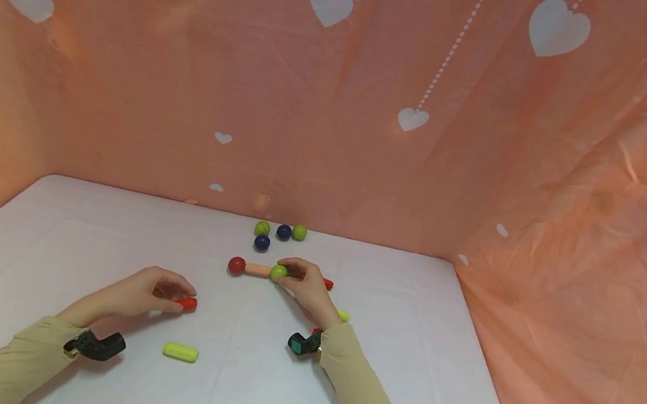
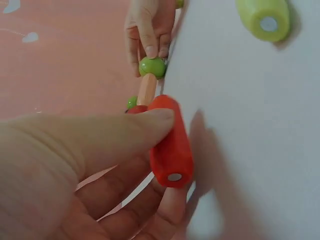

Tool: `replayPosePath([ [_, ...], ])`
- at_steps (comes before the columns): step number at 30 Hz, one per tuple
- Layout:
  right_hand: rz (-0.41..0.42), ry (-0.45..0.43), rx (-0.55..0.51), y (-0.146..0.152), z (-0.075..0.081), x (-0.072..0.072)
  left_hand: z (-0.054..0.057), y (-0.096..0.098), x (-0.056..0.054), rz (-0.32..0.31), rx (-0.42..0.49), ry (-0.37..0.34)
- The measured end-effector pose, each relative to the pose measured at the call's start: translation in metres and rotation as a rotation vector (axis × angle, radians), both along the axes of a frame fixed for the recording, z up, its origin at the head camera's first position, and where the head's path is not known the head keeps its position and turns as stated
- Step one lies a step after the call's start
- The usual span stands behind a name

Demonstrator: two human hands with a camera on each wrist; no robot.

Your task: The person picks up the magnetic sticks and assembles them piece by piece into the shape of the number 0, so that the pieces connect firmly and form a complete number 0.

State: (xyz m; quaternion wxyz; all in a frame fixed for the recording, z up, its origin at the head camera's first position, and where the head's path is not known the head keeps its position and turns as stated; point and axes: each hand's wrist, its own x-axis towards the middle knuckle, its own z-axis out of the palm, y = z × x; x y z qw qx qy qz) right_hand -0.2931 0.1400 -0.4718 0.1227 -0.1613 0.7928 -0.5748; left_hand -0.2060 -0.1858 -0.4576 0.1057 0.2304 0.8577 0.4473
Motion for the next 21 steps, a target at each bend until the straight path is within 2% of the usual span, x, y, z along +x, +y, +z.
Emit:
replayPosePath([
  [5, -0.003, 0.008, -0.001, 0.000, 0.001, 0.000, 0.004, 0.000, -0.002, 0.054, 0.105, -0.092],
  [10, 0.000, 0.011, -0.007, 0.000, 0.000, 0.000, 0.007, 0.005, -0.004, 0.165, 0.213, -0.228],
  [12, -0.004, 0.003, -0.005, 0.000, -0.001, -0.001, 0.007, 0.009, -0.005, 0.219, 0.257, -0.281],
  [16, -0.004, -0.002, -0.003, 0.000, -0.001, -0.001, 0.006, 0.019, -0.007, 0.292, 0.340, -0.343],
  [21, -0.006, 0.003, -0.013, 0.000, -0.001, -0.001, 0.002, 0.035, -0.009, 0.345, 0.468, -0.434],
])
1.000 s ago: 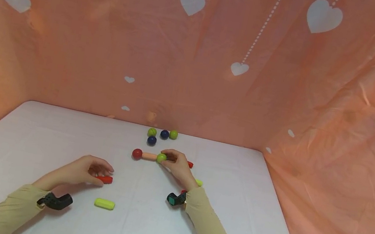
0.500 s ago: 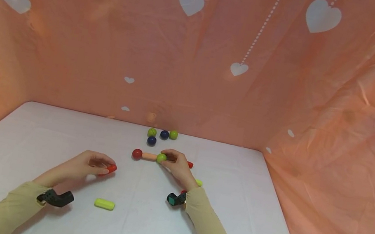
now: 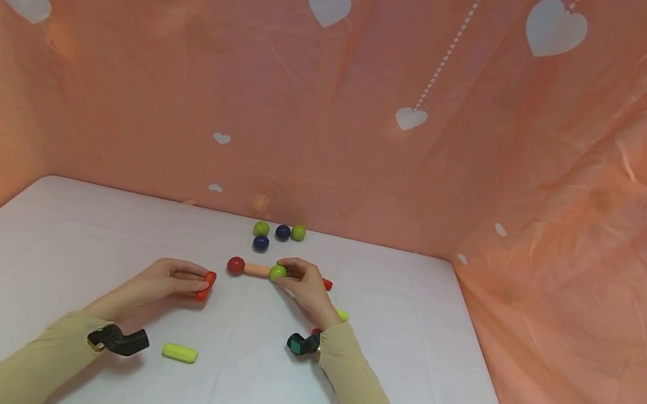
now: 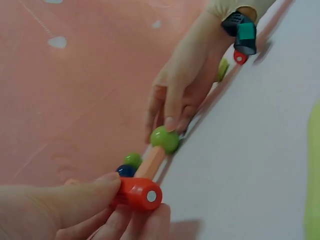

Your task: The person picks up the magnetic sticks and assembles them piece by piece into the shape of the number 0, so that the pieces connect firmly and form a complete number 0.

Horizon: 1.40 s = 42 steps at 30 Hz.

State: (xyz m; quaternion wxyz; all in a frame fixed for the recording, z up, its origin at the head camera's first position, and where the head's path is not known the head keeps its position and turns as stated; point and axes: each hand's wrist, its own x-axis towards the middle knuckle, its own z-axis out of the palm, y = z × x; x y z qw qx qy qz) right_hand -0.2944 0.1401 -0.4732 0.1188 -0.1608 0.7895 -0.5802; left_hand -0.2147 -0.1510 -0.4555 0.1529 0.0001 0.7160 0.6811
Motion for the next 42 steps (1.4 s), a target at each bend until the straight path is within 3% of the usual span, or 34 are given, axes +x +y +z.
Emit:
replayPosePath([
  [4, -0.001, -0.001, -0.014, -0.001, -0.001, 0.000, -0.004, 0.012, -0.004, 0.033, 0.071, -0.024],
  [12, -0.006, 0.002, -0.008, -0.001, -0.001, 0.000, -0.005, 0.029, -0.012, 0.106, -0.010, -0.063],
  [19, -0.012, 0.001, 0.000, -0.002, 0.000, 0.001, -0.006, 0.039, -0.017, 0.144, 0.006, -0.078],
  [28, 0.001, 0.018, -0.009, -0.003, 0.000, 0.001, -0.008, 0.045, -0.024, 0.202, -0.045, -0.098],
  [36, 0.015, 0.018, -0.011, -0.001, 0.002, 0.001, -0.008, 0.046, -0.027, 0.208, -0.062, -0.099],
  [42, 0.005, 0.003, -0.010, -0.001, 0.003, 0.002, -0.006, 0.042, -0.027, 0.164, -0.054, -0.120],
])
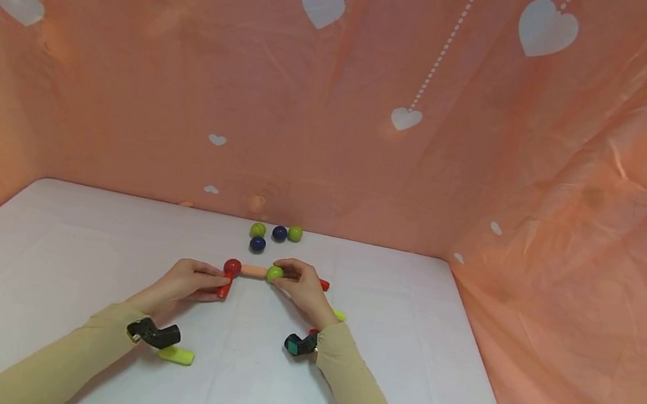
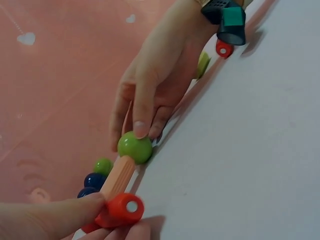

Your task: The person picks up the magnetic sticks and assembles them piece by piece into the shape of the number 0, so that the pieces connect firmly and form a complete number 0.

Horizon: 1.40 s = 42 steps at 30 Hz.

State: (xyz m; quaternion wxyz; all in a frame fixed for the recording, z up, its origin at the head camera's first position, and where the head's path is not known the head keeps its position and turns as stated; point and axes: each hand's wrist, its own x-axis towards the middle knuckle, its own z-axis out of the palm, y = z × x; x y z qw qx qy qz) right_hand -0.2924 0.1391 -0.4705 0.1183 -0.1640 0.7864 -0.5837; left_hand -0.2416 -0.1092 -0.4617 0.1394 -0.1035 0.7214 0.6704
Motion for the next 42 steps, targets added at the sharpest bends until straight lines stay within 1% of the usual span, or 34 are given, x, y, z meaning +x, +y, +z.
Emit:
replayPosePath([
  [4, -0.007, 0.001, 0.002, -0.001, 0.000, 0.001, 0.000, -0.005, -0.002, -0.030, 0.012, -0.034],
  [9, -0.008, -0.004, 0.003, -0.001, 0.001, 0.001, -0.003, -0.009, -0.008, -0.041, 0.010, -0.072],
  [13, 0.002, 0.028, 0.031, 0.000, 0.004, -0.001, -0.004, -0.009, -0.010, -0.042, 0.011, -0.086],
  [16, -0.003, 0.070, 0.047, 0.000, 0.010, -0.007, -0.005, -0.009, -0.010, -0.051, 0.018, -0.081],
  [21, -0.007, 0.132, 0.050, -0.008, 0.024, -0.024, -0.004, -0.011, -0.009, -0.065, 0.035, -0.072],
  [25, 0.009, 0.203, 0.130, -0.017, 0.033, -0.033, -0.003, -0.012, -0.009, -0.072, 0.036, -0.079],
  [28, 0.022, 0.260, 0.194, -0.024, 0.037, -0.038, -0.003, -0.012, -0.009, -0.081, 0.037, -0.073],
  [31, 0.044, 0.293, 0.203, -0.030, 0.037, -0.043, -0.004, -0.013, -0.010, -0.089, 0.038, -0.064],
  [37, 0.091, 0.291, 0.219, -0.041, 0.034, -0.052, -0.004, -0.014, -0.010, -0.100, 0.045, -0.055],
  [42, 0.100, 0.261, 0.269, -0.047, 0.029, -0.057, -0.005, -0.013, -0.010, -0.094, 0.044, -0.059],
])
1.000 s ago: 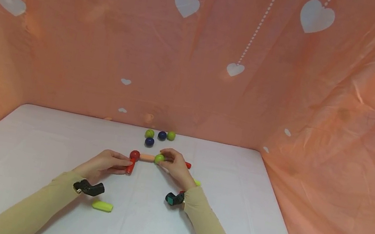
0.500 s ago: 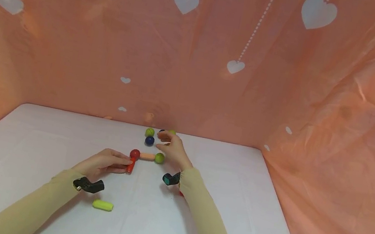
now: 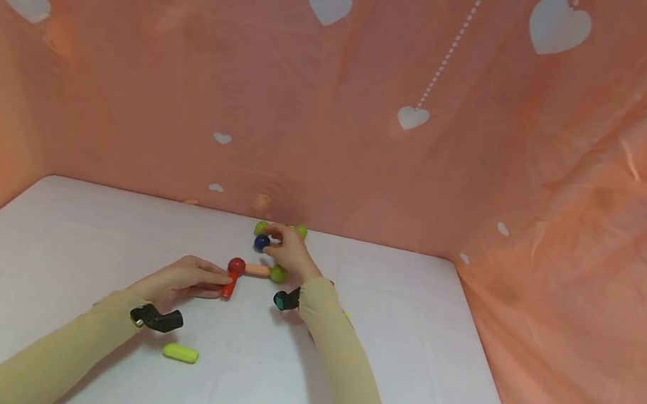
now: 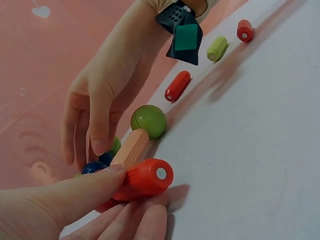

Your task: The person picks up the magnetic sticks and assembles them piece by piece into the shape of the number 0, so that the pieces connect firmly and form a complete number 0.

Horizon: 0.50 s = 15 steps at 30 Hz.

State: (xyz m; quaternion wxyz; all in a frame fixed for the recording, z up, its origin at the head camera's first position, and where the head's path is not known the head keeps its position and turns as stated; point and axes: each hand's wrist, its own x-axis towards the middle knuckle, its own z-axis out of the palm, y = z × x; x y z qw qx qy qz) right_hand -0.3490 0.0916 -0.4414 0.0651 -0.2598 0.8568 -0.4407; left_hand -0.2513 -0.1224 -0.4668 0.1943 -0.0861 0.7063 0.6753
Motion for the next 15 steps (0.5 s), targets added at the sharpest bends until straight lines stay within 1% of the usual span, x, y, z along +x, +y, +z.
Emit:
replayPosePath([
  [2, -0.007, -0.008, 0.023, -0.002, -0.001, -0.002, 0.000, 0.000, 0.000, 0.002, -0.003, -0.003],
  [6, -0.009, -0.016, 0.030, -0.005, -0.003, -0.004, -0.001, 0.001, 0.001, 0.007, -0.013, -0.008],
  [11, -0.007, -0.036, 0.040, -0.010, -0.002, -0.002, -0.001, 0.002, 0.002, 0.006, -0.025, 0.002],
  [15, -0.028, -0.056, 0.086, -0.011, -0.003, 0.001, -0.001, 0.002, 0.001, 0.003, -0.016, 0.007],
])
